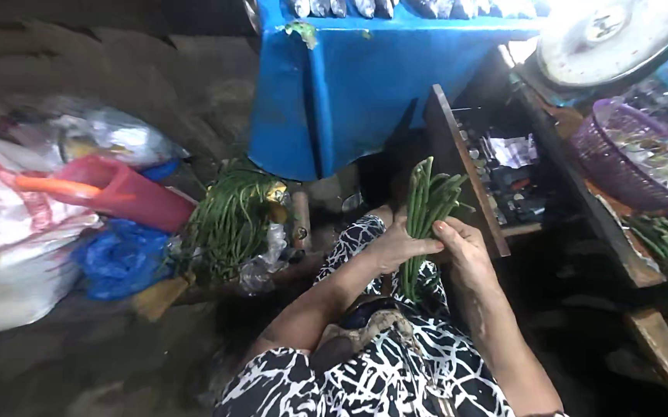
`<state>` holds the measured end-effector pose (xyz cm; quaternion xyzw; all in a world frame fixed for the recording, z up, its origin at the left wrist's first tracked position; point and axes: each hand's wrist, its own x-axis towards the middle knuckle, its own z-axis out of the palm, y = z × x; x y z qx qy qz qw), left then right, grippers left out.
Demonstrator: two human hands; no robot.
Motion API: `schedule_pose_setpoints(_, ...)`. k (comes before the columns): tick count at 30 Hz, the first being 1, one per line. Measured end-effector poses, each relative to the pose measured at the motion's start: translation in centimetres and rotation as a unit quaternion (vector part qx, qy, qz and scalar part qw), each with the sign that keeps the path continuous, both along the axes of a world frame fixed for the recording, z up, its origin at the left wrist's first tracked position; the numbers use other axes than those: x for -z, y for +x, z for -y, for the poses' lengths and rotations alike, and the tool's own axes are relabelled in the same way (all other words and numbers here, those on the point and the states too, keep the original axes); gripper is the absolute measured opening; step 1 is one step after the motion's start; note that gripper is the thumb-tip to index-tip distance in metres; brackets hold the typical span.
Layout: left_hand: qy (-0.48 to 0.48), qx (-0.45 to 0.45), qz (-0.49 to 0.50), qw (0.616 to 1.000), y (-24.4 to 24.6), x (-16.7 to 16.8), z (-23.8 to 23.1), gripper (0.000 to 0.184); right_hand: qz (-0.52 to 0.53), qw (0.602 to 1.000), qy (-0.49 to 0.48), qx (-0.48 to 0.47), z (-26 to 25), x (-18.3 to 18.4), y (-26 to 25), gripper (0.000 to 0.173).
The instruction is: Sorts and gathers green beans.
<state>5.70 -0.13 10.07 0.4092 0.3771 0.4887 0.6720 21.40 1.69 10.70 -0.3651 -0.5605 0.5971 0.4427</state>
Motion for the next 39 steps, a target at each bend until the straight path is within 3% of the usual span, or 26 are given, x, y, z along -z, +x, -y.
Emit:
schedule_pose_setpoints(3, -0.017, -0.034, 0.005, 0.999, 0.2, 0.3, -0.4, 0.045, 0.011, 0.999, 0.034, 0.037, -0.4, 0.2, 0.0, 0.024)
schedule_pose_setpoints(6, -0.019, -0.04, -0.01, 0.999, 0.3, 0.5, -0.5, 0.042, 0.045, 0.997, 0.054, 0.028, -0.5, 0.1, 0.3, 0.025)
schedule_pose_setpoints(9, -0.044, -0.038, -0.101, 0.993, 0.5, -0.1, -0.5, 0.048, 0.096, 0.993, 0.059, 0.02, -0.1, -0.3, 0.1, 0.027)
schedule_pose_setpoints(13, -0.026, -0.006, -0.184, 0.983, 0.3, -0.5, -0.7, 0.036, 0.032, 0.998, 0.031, 0.049, -0.3, 0.0, -0.1, 0.019)
schedule_pose_setpoints(20, 0.013, -0.065, -0.023, 0.998, 0.5, 0.7, -1.0, 0.04, -0.049, 0.992, 0.033, 0.11, -0.6, 0.7, -0.5, 0.017)
schedule_pose_setpoints(23, 0.004, -0.089, -0.001, 0.996, 0.8, 1.1, -1.3, 0.016, -0.057, 0.99, 0.047, 0.123, -0.9, 0.9, -0.2, 0.019)
schedule_pose_setpoints(26, 0.013, -0.118, 0.012, 0.993, 0.8, 1.5, -1.4, 0.008, -0.06, 0.99, 0.04, 0.125, -0.9, 0.6, 0.1, 0.02)
schedule_pose_setpoints(31, 0.043, -0.171, 0.088, 0.98, -0.1, 2.3, -1.6, 0.02, -0.107, 0.974, 0.07, 0.188, -1.3, -0.9, 1.4, 0.022)
schedule_pose_setpoints(36, 0.028, -0.244, 0.149, 0.958, -2.2, 1.9, -2.1, 0.033, -0.198, 0.915, 0.16, 0.314, -1.9, -4.8, 5.8, 0.022)
schedule_pose_setpoints(39, 0.05, -0.187, 0.126, 0.973, -1.8, 1.3, -1.6, 0.019, -0.129, 0.928, 0.209, 0.279, -1.5, -4.6, 5.1, 0.023)
